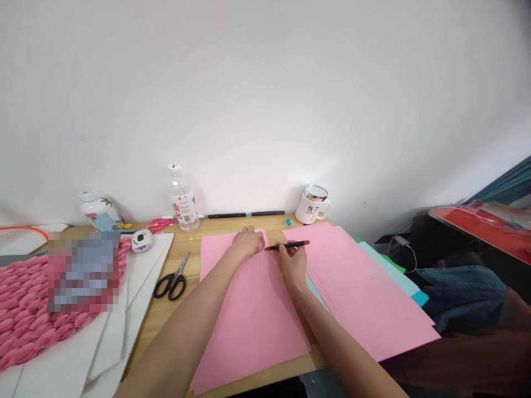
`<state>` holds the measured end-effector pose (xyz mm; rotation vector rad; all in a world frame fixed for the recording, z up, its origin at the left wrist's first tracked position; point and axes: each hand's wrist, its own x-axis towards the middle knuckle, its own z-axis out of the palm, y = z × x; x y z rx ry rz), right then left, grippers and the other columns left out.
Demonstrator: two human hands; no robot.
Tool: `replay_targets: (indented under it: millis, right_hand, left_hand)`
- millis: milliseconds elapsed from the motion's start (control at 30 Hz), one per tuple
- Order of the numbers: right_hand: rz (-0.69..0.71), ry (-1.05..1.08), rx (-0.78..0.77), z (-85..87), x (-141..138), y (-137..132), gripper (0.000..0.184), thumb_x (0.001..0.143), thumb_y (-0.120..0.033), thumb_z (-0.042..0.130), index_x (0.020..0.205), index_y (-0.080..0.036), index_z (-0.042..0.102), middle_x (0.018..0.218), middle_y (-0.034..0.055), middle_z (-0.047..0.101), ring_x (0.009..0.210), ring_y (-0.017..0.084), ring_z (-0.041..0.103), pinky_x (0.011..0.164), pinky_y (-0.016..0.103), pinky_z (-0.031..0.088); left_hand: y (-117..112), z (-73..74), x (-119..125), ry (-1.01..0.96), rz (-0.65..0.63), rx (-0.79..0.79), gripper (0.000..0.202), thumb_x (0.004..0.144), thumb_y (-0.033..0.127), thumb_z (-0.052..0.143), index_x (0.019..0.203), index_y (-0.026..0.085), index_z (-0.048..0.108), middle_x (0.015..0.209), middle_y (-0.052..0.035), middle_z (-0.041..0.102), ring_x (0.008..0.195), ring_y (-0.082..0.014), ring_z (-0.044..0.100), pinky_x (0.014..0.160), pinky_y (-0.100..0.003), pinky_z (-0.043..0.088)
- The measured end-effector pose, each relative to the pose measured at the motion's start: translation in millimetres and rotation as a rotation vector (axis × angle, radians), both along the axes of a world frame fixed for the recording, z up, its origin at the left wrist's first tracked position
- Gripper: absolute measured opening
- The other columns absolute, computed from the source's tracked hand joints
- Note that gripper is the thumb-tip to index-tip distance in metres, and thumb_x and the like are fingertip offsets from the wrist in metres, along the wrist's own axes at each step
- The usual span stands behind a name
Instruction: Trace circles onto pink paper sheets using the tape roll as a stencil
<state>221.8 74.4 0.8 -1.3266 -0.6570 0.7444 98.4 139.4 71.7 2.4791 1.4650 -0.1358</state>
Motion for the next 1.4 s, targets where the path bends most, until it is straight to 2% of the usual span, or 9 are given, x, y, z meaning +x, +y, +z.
replay_targets:
  millis: [167, 300, 467, 567, 733, 967, 1133, 1267, 1400]
  right_hand:
    - [0.096, 0.066, 0.058, 4.7, -11, -18, 0.033, 0.064, -0.036, 0.072, 0.084, -0.022, 0.049, 0.08, 0.0071, 0.072, 0.083, 0.027, 0.072, 0.077, 0.04, 0.06]
    - [0.124, -0.033, 0.008, 7.8, -12, -32, 0.029, 0.065, -0.042, 0.071, 0.07, -0.021, 0.052, 0.064, 0.0014, 0.064, 0.071, 0.024, 0.07, 0.069, 0.035, 0.058]
    - [0.196, -0.137, -0.054, 11.8, -9, -45, 0.033, 0.075, -0.052, 0.059, 0.076, -0.019, 0.065, 0.072, 0.0056, 0.07, 0.072, 0.024, 0.07, 0.068, 0.033, 0.055]
    - [0.196, -0.237, -0.053, 10.2, -9, -48, 0.029, 0.075, -0.047, 0.059, 0.081, -0.02, 0.067, 0.077, 0.0058, 0.072, 0.075, 0.024, 0.07, 0.068, 0.032, 0.053]
    - [0.222, -0.461, 0.053, 2.2, -10, -44, 0.02, 0.076, -0.037, 0.058, 0.083, -0.021, 0.07, 0.082, 0.0049, 0.073, 0.075, 0.022, 0.067, 0.072, 0.033, 0.052]
    - [0.229, -0.725, 0.127, -6.1, -7, -36, 0.026, 0.082, -0.03, 0.051, 0.095, -0.019, 0.071, 0.088, 0.008, 0.072, 0.075, 0.02, 0.067, 0.069, 0.033, 0.052]
    - [0.23, -0.895, 0.127, -10.3, -5, -34, 0.027, 0.086, -0.028, 0.048, 0.099, -0.018, 0.07, 0.085, 0.0086, 0.071, 0.072, 0.02, 0.067, 0.066, 0.03, 0.052]
    - [0.252, -1.0, 0.14, -7.2, -11, -39, 0.028, 0.088, -0.024, 0.045, 0.102, -0.016, 0.068, 0.085, 0.0095, 0.07, 0.071, 0.019, 0.065, 0.065, 0.03, 0.05]
    - [0.297, -1.089, 0.085, -0.1, -24, -49, 0.029, 0.087, -0.014, 0.043, 0.105, -0.017, 0.066, 0.086, 0.0096, 0.068, 0.073, 0.02, 0.063, 0.064, 0.029, 0.048]
  left_hand:
    - [2, 0.8, 1, 0.013, -0.003, -0.001, 0.033, 0.079, 0.019, 0.049, 0.109, 0.022, 0.062, 0.112, -0.0094, 0.055, 0.106, -0.0238, 0.05, 0.084, -0.032, 0.044]
    - [4, 0.3, 0, 0.006, -0.014, -0.005, 0.033, 0.077, 0.017, 0.05, 0.106, 0.023, 0.064, 0.113, -0.0094, 0.055, 0.104, -0.0234, 0.05, 0.084, -0.032, 0.044]
    - [7, -1.3, 1, 0.012, -0.018, -0.02, 0.037, 0.076, 0.019, 0.053, 0.111, 0.024, 0.063, 0.119, -0.0098, 0.053, 0.106, -0.0247, 0.049, 0.087, -0.033, 0.043]
    - [7, -1.2, 1, 0.014, -0.025, -0.023, 0.038, 0.077, 0.022, 0.054, 0.114, 0.024, 0.062, 0.121, -0.0103, 0.052, 0.11, -0.0255, 0.048, 0.09, -0.034, 0.042]
    - [6, -0.1, 0, 0.012, -0.029, -0.032, 0.036, 0.077, 0.019, 0.054, 0.111, 0.023, 0.064, 0.118, -0.011, 0.053, 0.108, -0.0248, 0.049, 0.09, -0.034, 0.042]
    - [8, 2.1, -1, 0.025, -0.03, -0.059, 0.034, 0.076, 0.019, 0.056, 0.108, 0.026, 0.065, 0.118, -0.0089, 0.053, 0.108, -0.0252, 0.05, 0.085, -0.033, 0.046]
    - [8, 4.3, -2, 0.039, -0.041, -0.067, 0.039, 0.075, 0.019, 0.056, 0.113, 0.025, 0.063, 0.119, -0.01, 0.052, 0.11, -0.0253, 0.049, 0.087, -0.033, 0.046]
    - [9, 2.9, 0, 0.053, -0.044, -0.054, 0.037, 0.075, 0.02, 0.058, 0.11, 0.024, 0.063, 0.12, -0.0103, 0.052, 0.109, -0.0258, 0.05, 0.087, -0.035, 0.047]
    - [12, 0.4, 2, 0.068, -0.045, -0.039, 0.036, 0.075, 0.022, 0.059, 0.11, 0.025, 0.063, 0.122, -0.0105, 0.052, 0.111, -0.027, 0.05, 0.085, -0.036, 0.047]
